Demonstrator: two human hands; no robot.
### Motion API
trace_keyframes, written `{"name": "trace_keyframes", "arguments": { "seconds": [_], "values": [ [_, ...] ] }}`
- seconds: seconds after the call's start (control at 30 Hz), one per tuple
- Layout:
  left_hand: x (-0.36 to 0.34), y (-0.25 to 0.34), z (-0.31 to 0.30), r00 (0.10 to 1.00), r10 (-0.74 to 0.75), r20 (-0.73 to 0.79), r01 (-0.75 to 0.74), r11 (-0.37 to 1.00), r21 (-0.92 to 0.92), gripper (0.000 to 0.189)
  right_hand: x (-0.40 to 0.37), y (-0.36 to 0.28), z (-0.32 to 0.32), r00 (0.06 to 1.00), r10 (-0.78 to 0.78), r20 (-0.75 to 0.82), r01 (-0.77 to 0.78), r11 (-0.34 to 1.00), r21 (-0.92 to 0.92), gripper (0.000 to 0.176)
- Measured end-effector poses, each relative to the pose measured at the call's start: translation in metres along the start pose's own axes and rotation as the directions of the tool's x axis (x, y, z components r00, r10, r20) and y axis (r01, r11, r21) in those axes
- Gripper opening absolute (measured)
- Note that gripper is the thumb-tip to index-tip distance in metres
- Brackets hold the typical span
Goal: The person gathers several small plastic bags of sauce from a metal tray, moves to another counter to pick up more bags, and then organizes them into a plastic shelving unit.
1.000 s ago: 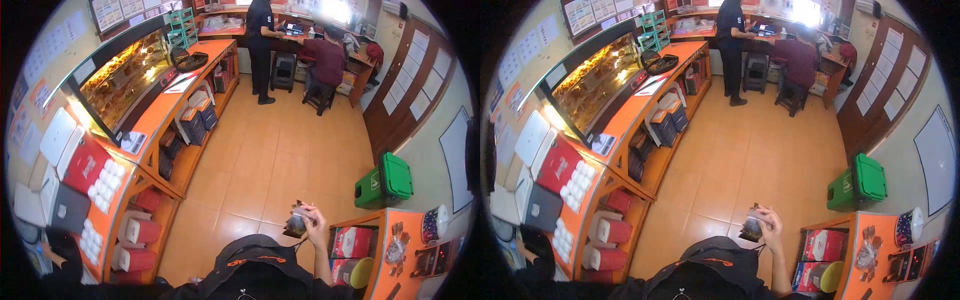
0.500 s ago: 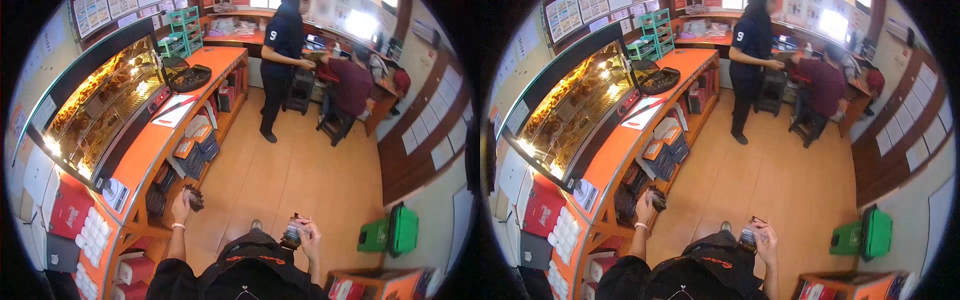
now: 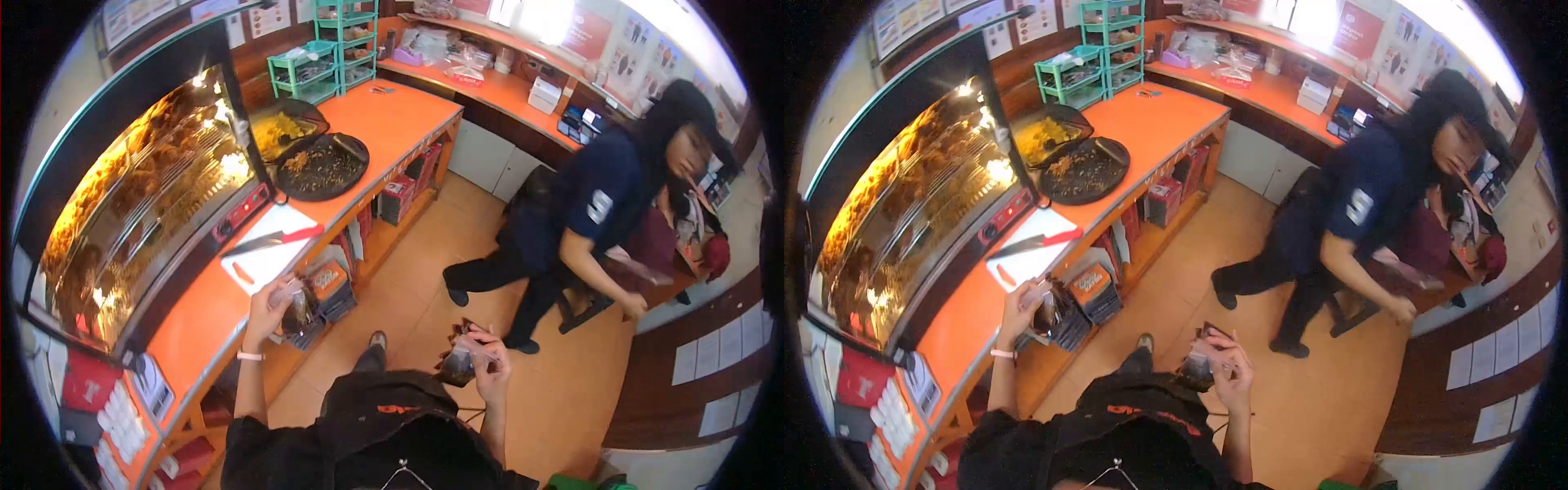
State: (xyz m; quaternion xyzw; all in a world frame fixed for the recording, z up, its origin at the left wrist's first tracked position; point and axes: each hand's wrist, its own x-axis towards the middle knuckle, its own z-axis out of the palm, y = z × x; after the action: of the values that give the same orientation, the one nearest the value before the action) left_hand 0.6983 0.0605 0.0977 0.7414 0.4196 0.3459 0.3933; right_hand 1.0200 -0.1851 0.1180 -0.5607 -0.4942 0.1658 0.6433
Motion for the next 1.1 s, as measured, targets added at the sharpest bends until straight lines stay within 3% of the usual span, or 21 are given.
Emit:
{"name": "trace_keyframes", "arguments": {
  "seconds": [0.07, 0.13, 0.2, 0.27, 0.4, 0.43, 0.5, 0.53, 0.73, 0.8, 0.83, 0.93, 0.97, 1.1],
  "values": [
    [0.076, 0.011, 0.012, 0.992, 0.125, -0.002, -0.124, 0.982, 0.143, 0.015, 0.052, 0.023, 0.003, 1.000, -0.007, -0.027, 0.006, 1.000, -0.019, 0.008],
    [0.159, 0.033, 0.033, 0.976, 0.219, 0.005, -0.218, 0.971, 0.102, 0.014, 0.096, 0.039, -0.003, 0.993, 0.035, -0.114, -0.046, 0.995, -0.092, 0.006],
    [0.246, 0.040, 0.062, 0.947, 0.322, 0.017, -0.322, 0.947, 0.008, 0.013, 0.132, 0.058, -0.013, 0.979, 0.086, -0.185, -0.093, 0.995, -0.028, 0.003],
    [0.324, 0.053, 0.098, 0.915, 0.404, 0.006, -0.404, 0.914, 0.035, 0.014, 0.168, 0.074, -0.028, 0.965, 0.014, -0.260, -0.063, 0.981, -0.182, 0.002],
    [0.456, 0.056, 0.185, 0.955, 0.286, -0.076, -0.296, 0.920, -0.256, 0.011, 0.236, 0.126, -0.058, 0.908, 0.040, -0.416, -0.132, 0.972, -0.196, 0.006],
    [0.485, 0.056, 0.211, 0.949, 0.266, -0.168, -0.311, 0.874, -0.373, 0.009, 0.254, 0.143, -0.068, 0.906, 0.062, -0.419, -0.167, 0.962, -0.217, 0.008],
    [0.538, 0.052, 0.246, 0.954, 0.213, -0.210, -0.284, 0.865, -0.414, 0.008, 0.303, 0.176, -0.090, 0.910, 0.099, -0.402, -0.217, 0.941, -0.259, 0.011],
    [0.558, 0.046, 0.263, 0.965, 0.153, -0.211, -0.233, 0.867, -0.440, 0.008, 0.327, 0.195, -0.100, 0.909, 0.129, -0.396, -0.217, 0.959, -0.184, 0.009],
    [0.673, 0.007, 0.300, 0.920, 0.064, -0.387, -0.262, 0.834, -0.485, 0.023, 0.531, 0.280, -0.159, 0.992, 0.044, -0.114, -0.081, 0.936, -0.343, 0.006],
    [0.703, -0.002, 0.295, 0.895, -0.180, -0.409, -0.171, 0.707, -0.686, 0.027, 0.598, 0.297, -0.160, 0.998, 0.041, -0.051, -0.056, 0.944, -0.324, 0.008],
    [0.718, -0.001, 0.290, 0.857, -0.133, -0.497, -0.215, 0.785, -0.581, 0.030, 0.631, 0.306, -0.156, 1.000, 0.010, 0.021, -0.003, 0.954, -0.300, 0.009],
    [0.780, -0.025, 0.278, 0.763, -0.054, -0.644, -0.310, 0.844, -0.438, 0.030, 0.721, 0.347, -0.133, 0.989, -0.041, 0.145, 0.069, 0.978, -0.196, 0.011],
    [0.800, -0.035, 0.272, 0.726, -0.028, -0.687, -0.277, 0.903, -0.329, 0.030, 0.746, 0.360, -0.121, 0.982, -0.020, 0.190, 0.047, 0.989, -0.139, 0.011],
    [0.901, -0.077, 0.241, 0.696, 0.002, -0.718, -0.207, 0.958, -0.198, 0.033, 0.823, 0.393, -0.063, 0.952, 0.022, 0.305, -0.004, 0.998, -0.058, 0.010]
  ]
}}
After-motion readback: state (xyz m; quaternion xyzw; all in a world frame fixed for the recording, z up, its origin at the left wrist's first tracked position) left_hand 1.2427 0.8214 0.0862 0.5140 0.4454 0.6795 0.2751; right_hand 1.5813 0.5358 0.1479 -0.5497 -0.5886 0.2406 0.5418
